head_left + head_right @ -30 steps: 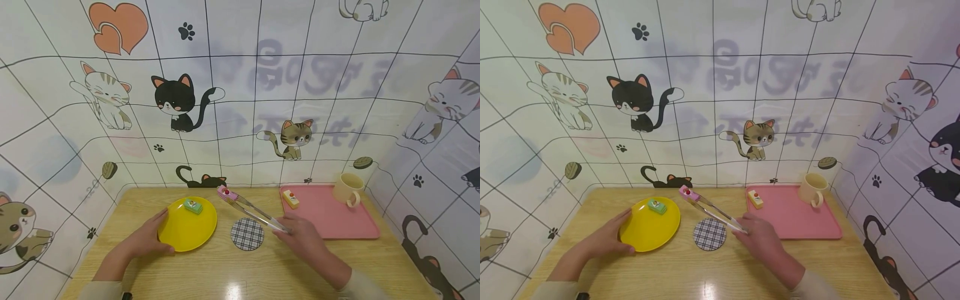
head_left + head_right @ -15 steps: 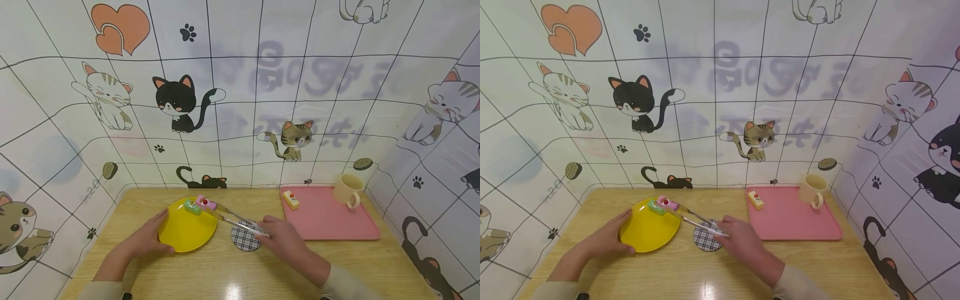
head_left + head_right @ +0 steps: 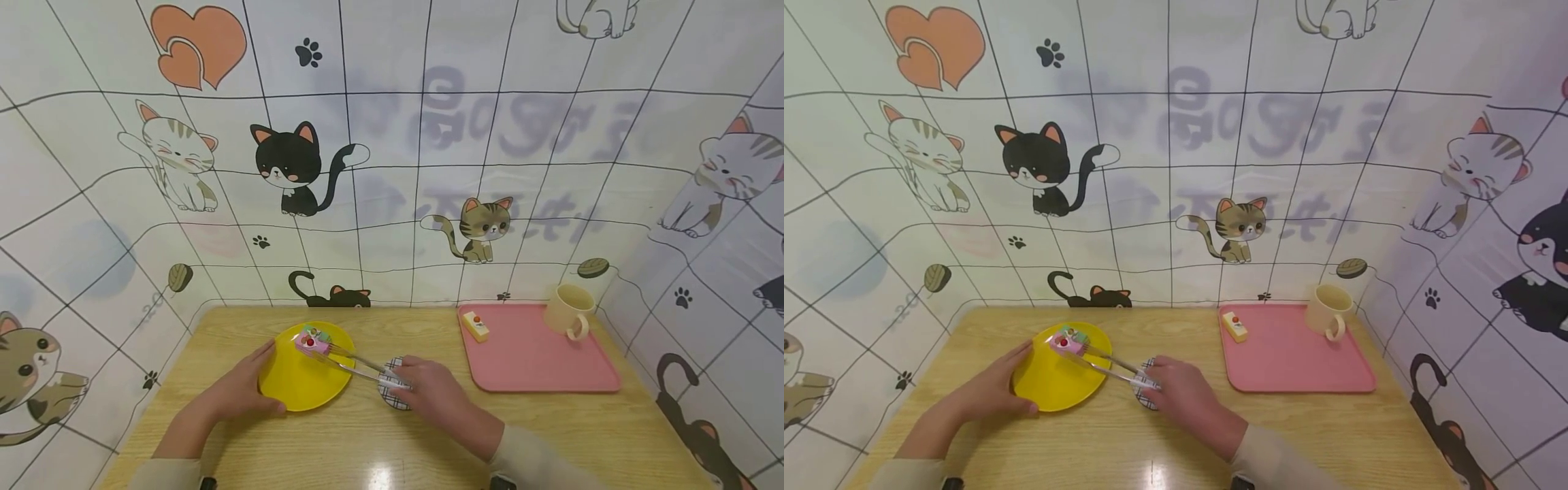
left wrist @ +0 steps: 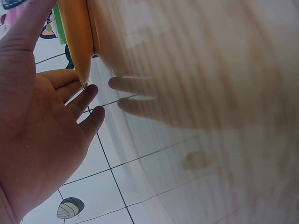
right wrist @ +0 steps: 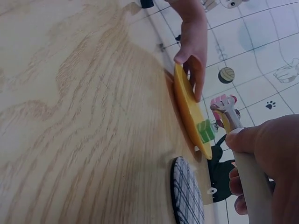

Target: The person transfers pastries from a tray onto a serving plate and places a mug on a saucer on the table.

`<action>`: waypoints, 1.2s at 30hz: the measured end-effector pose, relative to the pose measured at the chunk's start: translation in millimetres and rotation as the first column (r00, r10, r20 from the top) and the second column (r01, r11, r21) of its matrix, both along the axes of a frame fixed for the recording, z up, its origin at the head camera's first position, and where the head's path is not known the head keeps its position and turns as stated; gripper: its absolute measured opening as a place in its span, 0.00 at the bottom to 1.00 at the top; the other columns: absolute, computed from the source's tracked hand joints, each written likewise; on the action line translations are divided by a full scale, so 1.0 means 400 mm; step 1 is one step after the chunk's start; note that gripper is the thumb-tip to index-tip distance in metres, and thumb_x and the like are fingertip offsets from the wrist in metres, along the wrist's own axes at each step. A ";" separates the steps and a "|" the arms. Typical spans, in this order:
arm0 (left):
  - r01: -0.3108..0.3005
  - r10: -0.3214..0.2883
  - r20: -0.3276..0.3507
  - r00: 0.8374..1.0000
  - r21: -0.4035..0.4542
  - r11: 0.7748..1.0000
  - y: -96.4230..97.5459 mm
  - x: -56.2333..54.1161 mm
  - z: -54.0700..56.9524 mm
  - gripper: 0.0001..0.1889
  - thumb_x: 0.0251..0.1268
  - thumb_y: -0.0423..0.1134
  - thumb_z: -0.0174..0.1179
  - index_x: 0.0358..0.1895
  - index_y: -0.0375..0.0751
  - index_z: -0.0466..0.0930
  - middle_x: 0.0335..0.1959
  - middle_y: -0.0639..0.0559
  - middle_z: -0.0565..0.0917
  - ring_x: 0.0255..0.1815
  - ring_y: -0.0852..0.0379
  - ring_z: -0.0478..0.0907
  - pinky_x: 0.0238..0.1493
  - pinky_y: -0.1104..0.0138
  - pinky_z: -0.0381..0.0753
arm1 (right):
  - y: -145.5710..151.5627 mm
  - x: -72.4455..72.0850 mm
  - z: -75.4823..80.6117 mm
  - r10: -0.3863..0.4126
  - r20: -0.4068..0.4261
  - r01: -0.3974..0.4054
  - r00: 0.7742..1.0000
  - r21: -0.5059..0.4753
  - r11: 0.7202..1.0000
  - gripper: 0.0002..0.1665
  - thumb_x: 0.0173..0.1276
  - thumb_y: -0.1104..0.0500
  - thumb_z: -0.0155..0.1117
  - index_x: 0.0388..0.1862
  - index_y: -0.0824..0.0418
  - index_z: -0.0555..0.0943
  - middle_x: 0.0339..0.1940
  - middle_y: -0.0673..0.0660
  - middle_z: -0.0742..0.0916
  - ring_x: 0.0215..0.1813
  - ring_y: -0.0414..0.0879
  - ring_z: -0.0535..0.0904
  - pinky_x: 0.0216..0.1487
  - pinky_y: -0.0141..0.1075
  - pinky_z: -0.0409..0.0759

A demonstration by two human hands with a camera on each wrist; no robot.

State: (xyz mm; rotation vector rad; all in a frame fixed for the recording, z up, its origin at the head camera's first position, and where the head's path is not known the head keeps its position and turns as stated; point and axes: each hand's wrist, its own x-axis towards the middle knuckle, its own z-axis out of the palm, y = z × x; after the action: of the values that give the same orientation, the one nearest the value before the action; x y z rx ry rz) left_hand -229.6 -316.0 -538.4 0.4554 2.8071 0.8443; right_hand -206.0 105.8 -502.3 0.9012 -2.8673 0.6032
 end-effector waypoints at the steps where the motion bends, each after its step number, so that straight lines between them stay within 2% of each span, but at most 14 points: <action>1: 0.000 0.000 0.001 1.000 0.001 1.000 -0.001 0.000 -0.001 0.70 0.48 0.61 0.88 0.85 0.24 0.57 0.88 0.26 0.55 0.86 0.22 0.55 0.83 0.32 0.56 | -0.006 -0.003 -0.005 0.006 0.002 -0.006 1.000 0.004 1.000 0.21 0.77 0.49 0.76 0.63 0.58 0.92 0.54 0.52 0.91 0.53 0.47 0.88 0.55 0.46 0.90; 3: 0.005 -0.005 -0.002 1.000 0.003 1.000 -0.002 0.001 -0.001 0.70 0.48 0.60 0.88 0.85 0.23 0.57 0.88 0.26 0.55 0.86 0.22 0.54 0.83 0.32 0.56 | -0.018 -0.010 -0.016 0.015 -0.005 -0.015 1.000 0.022 1.000 0.21 0.78 0.48 0.76 0.63 0.58 0.92 0.58 0.53 0.91 0.57 0.47 0.89 0.58 0.46 0.90; 7: 0.010 -0.010 -0.010 1.000 0.000 1.000 -0.004 -0.003 -0.004 0.70 0.49 0.61 0.88 0.85 0.23 0.57 0.88 0.26 0.55 0.86 0.22 0.54 0.83 0.32 0.56 | -0.038 -0.022 -0.034 0.031 -0.039 -0.030 0.999 0.030 0.999 0.19 0.78 0.49 0.76 0.59 0.57 0.93 0.54 0.51 0.91 0.54 0.46 0.88 0.55 0.43 0.90; 12: 0.006 -0.007 -0.003 1.000 -0.005 1.000 -0.004 -0.007 -0.004 0.70 0.49 0.62 0.88 0.86 0.24 0.57 0.88 0.26 0.54 0.86 0.21 0.54 0.83 0.32 0.56 | -0.058 -0.031 -0.041 0.035 -0.048 -0.034 0.998 0.021 0.999 0.16 0.77 0.49 0.77 0.56 0.57 0.93 0.45 0.47 0.89 0.43 0.41 0.83 0.46 0.37 0.88; 17: 0.013 -0.013 0.002 1.000 -0.004 1.000 -0.003 -0.008 -0.001 0.70 0.49 0.61 0.88 0.85 0.23 0.57 0.88 0.26 0.54 0.85 0.21 0.54 0.83 0.31 0.56 | -0.075 -0.038 -0.041 0.030 -0.023 -0.029 0.999 0.024 0.999 0.14 0.77 0.49 0.77 0.51 0.56 0.93 0.35 0.43 0.81 0.33 0.38 0.73 0.35 0.33 0.77; 25: 0.026 -0.026 -0.007 1.000 0.013 1.000 0.000 -0.004 0.007 0.69 0.49 0.59 0.88 0.84 0.21 0.58 0.87 0.24 0.56 0.85 0.20 0.55 0.82 0.30 0.56 | -0.098 -0.049 -0.063 0.024 -0.006 -0.024 1.000 0.021 0.999 0.13 0.76 0.50 0.78 0.51 0.55 0.94 0.34 0.43 0.81 0.33 0.37 0.73 0.35 0.32 0.76; 36: 0.029 -0.029 -0.024 0.999 0.012 1.000 0.001 -0.002 0.011 0.69 0.48 0.59 0.88 0.84 0.21 0.58 0.87 0.24 0.56 0.85 0.20 0.56 0.82 0.30 0.58 | -0.119 -0.053 -0.066 0.027 -0.010 -0.027 1.000 0.002 1.000 0.13 0.75 0.50 0.78 0.52 0.56 0.94 0.32 0.43 0.79 0.30 0.37 0.71 0.31 0.31 0.74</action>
State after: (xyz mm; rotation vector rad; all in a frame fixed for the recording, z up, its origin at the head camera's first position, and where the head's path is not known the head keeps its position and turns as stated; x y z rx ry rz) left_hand -230.6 -315.4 -534.1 0.5096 2.8109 0.8566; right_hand -227.4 58.4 -528.7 0.9423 -2.8512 0.5969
